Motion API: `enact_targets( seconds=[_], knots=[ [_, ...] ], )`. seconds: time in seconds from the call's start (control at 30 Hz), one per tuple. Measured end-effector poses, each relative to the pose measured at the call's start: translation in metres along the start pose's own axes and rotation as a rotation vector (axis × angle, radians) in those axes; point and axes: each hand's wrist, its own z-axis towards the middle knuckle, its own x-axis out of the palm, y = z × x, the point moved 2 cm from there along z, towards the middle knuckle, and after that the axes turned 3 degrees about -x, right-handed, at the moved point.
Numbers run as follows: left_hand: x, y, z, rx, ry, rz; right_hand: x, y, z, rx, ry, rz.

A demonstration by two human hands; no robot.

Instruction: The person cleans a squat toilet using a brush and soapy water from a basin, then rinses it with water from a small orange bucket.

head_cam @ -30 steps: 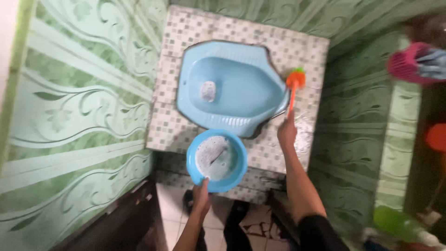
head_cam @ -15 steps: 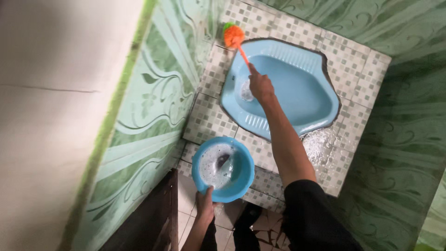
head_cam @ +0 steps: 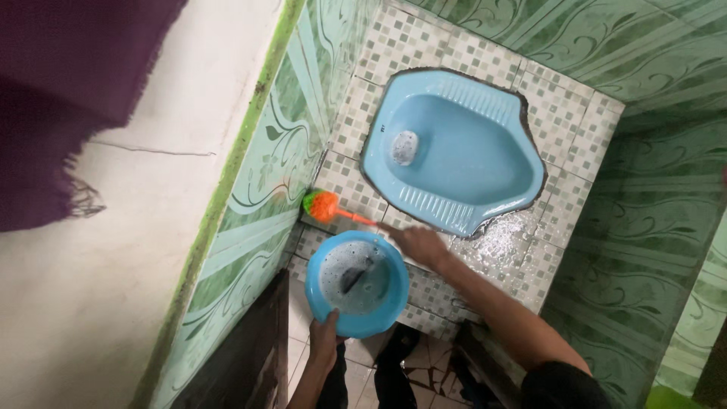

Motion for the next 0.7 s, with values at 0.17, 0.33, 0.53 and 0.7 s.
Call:
enact_targets(
  seconds=[0.17,0.33,0.53,0.7],
  knots=[
    [0.001,-0.002,0.006,0.119,0.019,0.042,-0.022,-0.050,0.030,0.052,-0.224,-0.198],
    [0.010,-0.004,0.006,0.100,0.017,0.032,-0.033,-0.098,0.030,0.385,-0.511,0.096],
    [0.017,-0.012,0.002,0.182,0.096,-0.043,0.025,-0.106,-0.035,0.412,-0.517,0.165],
    [0.014,-0.008,-0.008,0.124,0.022,0.118,0.056,-0.100,-0.088,0.508,-0.354,0.347]
  ],
)
